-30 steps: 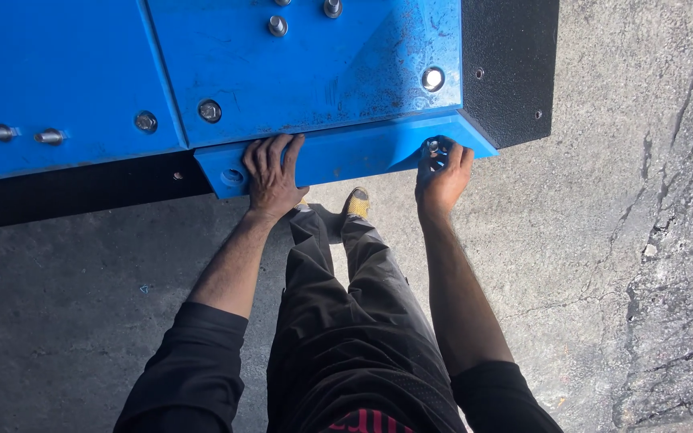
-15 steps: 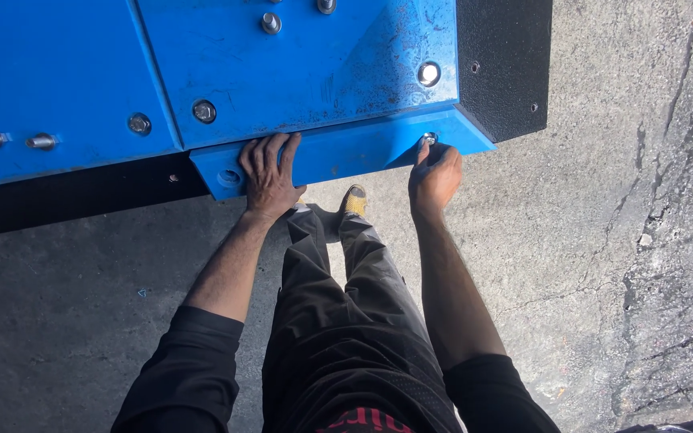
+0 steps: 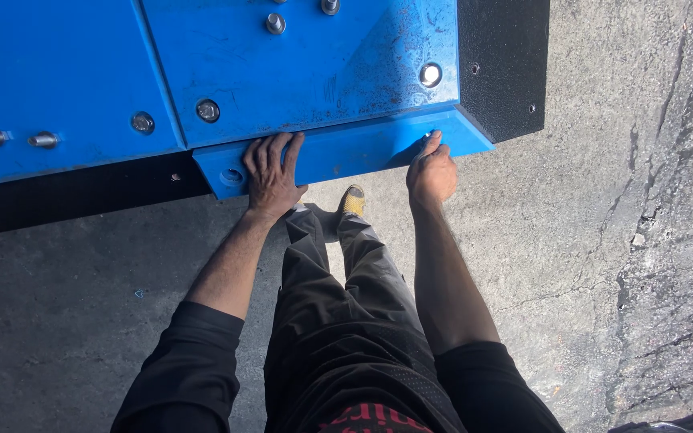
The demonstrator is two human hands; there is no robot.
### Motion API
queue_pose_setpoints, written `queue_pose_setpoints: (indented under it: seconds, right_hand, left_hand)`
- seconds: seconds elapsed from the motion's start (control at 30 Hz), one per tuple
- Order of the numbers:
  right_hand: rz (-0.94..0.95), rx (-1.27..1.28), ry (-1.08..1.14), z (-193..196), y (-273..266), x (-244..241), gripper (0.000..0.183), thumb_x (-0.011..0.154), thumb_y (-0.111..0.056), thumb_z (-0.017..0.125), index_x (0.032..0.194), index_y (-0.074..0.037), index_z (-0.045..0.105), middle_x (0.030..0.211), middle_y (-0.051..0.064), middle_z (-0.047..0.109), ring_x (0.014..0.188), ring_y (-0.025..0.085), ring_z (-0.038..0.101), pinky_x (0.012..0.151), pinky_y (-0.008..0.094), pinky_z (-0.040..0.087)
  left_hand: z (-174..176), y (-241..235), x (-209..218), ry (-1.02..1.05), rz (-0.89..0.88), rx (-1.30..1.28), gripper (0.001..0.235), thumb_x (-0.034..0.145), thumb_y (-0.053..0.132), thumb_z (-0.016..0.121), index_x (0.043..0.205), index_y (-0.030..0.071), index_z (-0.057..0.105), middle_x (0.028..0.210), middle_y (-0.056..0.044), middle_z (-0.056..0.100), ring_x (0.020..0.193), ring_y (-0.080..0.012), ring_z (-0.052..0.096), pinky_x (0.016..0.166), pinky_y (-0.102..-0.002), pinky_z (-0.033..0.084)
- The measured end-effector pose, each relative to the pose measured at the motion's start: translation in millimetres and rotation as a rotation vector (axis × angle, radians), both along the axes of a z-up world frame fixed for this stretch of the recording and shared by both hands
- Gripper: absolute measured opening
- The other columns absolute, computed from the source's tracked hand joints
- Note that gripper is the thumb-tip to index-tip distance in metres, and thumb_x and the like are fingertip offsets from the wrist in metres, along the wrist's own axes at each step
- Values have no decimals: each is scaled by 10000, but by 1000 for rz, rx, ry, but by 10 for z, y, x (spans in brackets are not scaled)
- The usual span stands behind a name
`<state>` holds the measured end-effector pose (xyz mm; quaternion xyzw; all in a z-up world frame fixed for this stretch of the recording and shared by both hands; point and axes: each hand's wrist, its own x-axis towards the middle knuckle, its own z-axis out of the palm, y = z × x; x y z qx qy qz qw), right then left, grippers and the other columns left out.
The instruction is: The person removes bolts from blue steel plates bolted onto a black frame, lifts the plates off, and carries them to a stack on a wooden pallet, adding them to the pile. They walk between the frame and the stack handling the plates one at a time.
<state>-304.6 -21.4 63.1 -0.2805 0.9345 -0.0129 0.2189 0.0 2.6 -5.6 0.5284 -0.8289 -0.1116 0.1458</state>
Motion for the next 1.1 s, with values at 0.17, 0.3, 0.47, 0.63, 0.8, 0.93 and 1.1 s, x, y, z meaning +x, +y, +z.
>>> queue_pose_setpoints:
  seconds: [0.17, 0.3, 0.47, 0.63, 0.8, 0.93, 1.1]
  right_hand:
    - [249, -74, 12, 76, 122, -39, 583, 1025, -536, 366, 1101, -4, 592, 1072, 249, 687, 935, 438, 693, 792, 565, 520]
    - [254, 27, -34, -66, 80, -81, 501, 1117, -498, 342, 1148, -65, 591, 1074, 251, 721, 999, 437, 697, 909, 555, 519]
    - [187, -87, -44, 91, 44, -35, 513, 1054, -523, 405, 1092, -46, 591, 1029, 263, 711, 935, 434, 698, 843, 552, 516]
    - [299, -167, 63, -68, 8, -118, 503, 1031, -459, 408, 1109, 13, 562, 1039, 277, 692, 888, 478, 684, 768, 589, 505]
    - [182, 64, -4, 177, -26, -17, 475, 1125, -495, 375, 1152, -71, 586, 1108, 274, 702, 1044, 461, 678, 942, 557, 517]
    - [358, -172, 100, -74, 26, -40, 555, 941, -467, 457, 1120, 49, 553, 1131, 305, 658, 906, 512, 684, 711, 587, 516]
    - [36, 54, -25, -257, -38, -75, 593, 1176, -505, 265, 1144, -75, 673, 1153, 266, 713, 1073, 461, 682, 969, 554, 517]
  left_hand:
    - [1, 5, -3, -2, 1, 16, 1208, 638, 374, 1006, 1611, 185, 314, 1498, -108, 319, 1454, -296, 278, 1226, -577, 177]
    - [8, -2, 14, -7, 4, 11, 1204, 652, 373, 1003, 1617, 196, 305, 1496, -97, 317, 1460, -284, 278, 1234, -569, 177]
    - [22, 0, 14, -8, 1, 20, 1214, 641, 375, 1002, 1612, 191, 298, 1493, -105, 318, 1452, -292, 281, 1225, -573, 182]
    - [4, -1, 14, -2, 0, 4, 1206, 666, 377, 1000, 1622, 192, 289, 1497, -100, 319, 1454, -287, 284, 1232, -567, 185]
    - [4, 15, 32, -12, -11, 11, 1225, 653, 399, 995, 1623, 182, 279, 1503, -109, 319, 1453, -295, 291, 1226, -574, 188]
    - [13, -10, 27, 3, -9, -7, 1217, 677, 397, 992, 1630, 184, 266, 1522, -100, 313, 1460, -283, 291, 1233, -564, 189]
    - [-23, -2, 49, -13, -23, -17, 1217, 672, 406, 982, 1630, 179, 267, 1530, -107, 303, 1464, -284, 289, 1242, -559, 189]
